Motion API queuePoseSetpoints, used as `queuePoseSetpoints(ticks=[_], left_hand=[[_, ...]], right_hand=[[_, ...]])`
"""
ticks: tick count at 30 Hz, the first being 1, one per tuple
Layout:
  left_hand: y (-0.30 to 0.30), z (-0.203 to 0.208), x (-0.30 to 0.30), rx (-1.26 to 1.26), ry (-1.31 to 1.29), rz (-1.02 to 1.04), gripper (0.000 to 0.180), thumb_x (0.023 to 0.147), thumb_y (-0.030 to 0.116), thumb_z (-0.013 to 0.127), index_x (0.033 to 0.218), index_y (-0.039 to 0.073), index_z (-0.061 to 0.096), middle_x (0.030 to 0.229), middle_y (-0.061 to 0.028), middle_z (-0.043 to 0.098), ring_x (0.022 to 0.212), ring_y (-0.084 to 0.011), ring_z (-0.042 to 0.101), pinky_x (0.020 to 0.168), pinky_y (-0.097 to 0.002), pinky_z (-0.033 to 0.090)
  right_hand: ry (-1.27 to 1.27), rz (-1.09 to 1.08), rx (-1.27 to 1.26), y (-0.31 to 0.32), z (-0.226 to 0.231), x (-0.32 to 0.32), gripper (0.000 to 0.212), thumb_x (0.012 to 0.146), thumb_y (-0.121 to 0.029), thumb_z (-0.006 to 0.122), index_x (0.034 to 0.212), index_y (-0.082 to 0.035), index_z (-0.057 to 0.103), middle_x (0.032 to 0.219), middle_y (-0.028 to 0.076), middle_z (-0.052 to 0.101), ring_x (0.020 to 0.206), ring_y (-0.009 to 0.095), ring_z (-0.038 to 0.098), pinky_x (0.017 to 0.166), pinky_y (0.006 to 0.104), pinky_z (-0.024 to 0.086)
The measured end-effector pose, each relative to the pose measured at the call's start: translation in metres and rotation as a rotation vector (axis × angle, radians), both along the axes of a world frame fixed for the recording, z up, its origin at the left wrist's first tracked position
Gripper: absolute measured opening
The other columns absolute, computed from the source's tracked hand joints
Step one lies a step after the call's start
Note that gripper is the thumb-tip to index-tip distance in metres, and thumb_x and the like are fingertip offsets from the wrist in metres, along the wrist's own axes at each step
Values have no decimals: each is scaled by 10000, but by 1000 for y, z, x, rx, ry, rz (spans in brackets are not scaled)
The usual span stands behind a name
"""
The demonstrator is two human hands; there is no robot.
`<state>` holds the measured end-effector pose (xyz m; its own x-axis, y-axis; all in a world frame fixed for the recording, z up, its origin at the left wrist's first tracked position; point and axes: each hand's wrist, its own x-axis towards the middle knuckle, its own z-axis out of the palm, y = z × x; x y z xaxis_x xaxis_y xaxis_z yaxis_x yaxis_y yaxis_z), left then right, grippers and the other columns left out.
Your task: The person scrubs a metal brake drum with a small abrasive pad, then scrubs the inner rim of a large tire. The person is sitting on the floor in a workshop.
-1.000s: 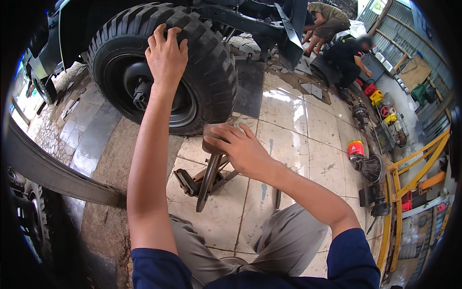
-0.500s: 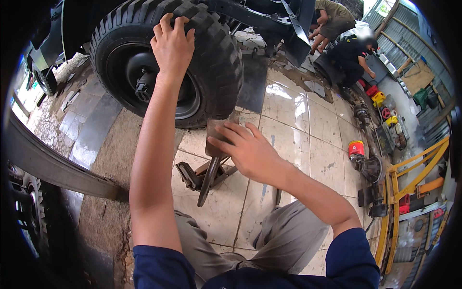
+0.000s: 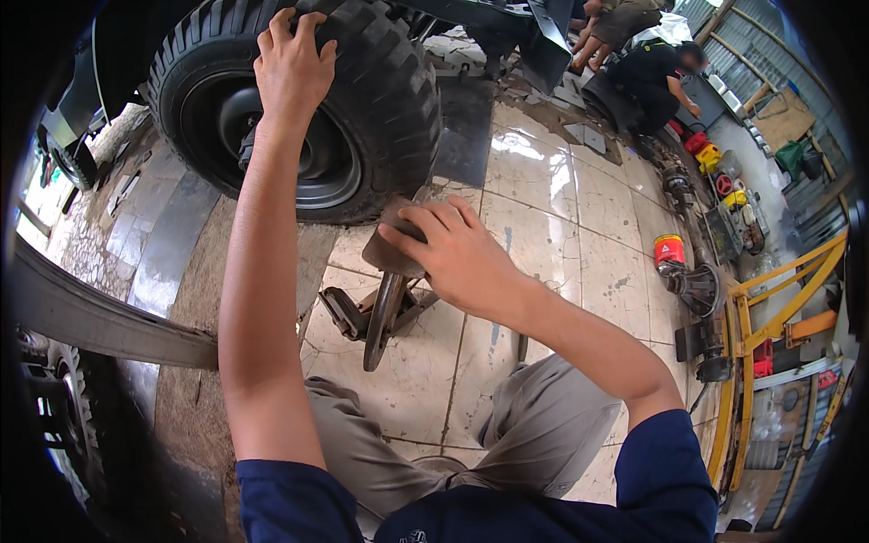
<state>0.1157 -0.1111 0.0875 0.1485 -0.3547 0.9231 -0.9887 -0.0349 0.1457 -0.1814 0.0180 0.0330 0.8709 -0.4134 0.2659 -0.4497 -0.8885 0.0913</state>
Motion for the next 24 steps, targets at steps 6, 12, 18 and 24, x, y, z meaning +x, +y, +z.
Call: queuePoseSetpoints(ticks=[6, 12, 18, 24], left_hand=[[-3, 3, 4, 60, 16, 20, 478, 918, 345, 742, 1362, 234, 603, 1495, -138, 470, 1336, -393, 503, 1030, -529, 509], [-4, 4, 1, 85, 15, 23, 502, 919, 369, 738, 1377, 227, 590, 1525, -147, 444, 1369, -405, 474, 1049, -539, 499], [-2, 3, 4, 126, 27, 13, 528, 920, 371, 737, 1398, 221, 571, 1540, -154, 424, 1384, -413, 458, 1057, -533, 499], [-4, 2, 7, 110, 9, -13, 528, 919, 364, 739, 1397, 216, 569, 1540, -167, 419, 1387, -420, 451, 1059, -528, 500]], right_hand=[[-62, 56, 79, -13, -2, -2, 630, 847, -122, 696, 1457, -71, 546, 1482, 118, 541, 1460, 272, 425, 1215, 525, 308], [-13, 168, 125, -18, 3, -5, 646, 869, -206, 733, 1471, -89, 530, 1507, 123, 512, 1463, 293, 421, 1194, 498, 358], [-39, 171, 83, -16, -4, -2, 551, 976, -347, 658, 1457, -103, 545, 1496, 130, 519, 1444, 328, 443, 1179, 475, 382], [-96, 187, 126, -24, -3, -3, 469, 1045, -357, 565, 1424, -81, 573, 1484, 139, 538, 1431, 335, 459, 1184, 475, 378]])
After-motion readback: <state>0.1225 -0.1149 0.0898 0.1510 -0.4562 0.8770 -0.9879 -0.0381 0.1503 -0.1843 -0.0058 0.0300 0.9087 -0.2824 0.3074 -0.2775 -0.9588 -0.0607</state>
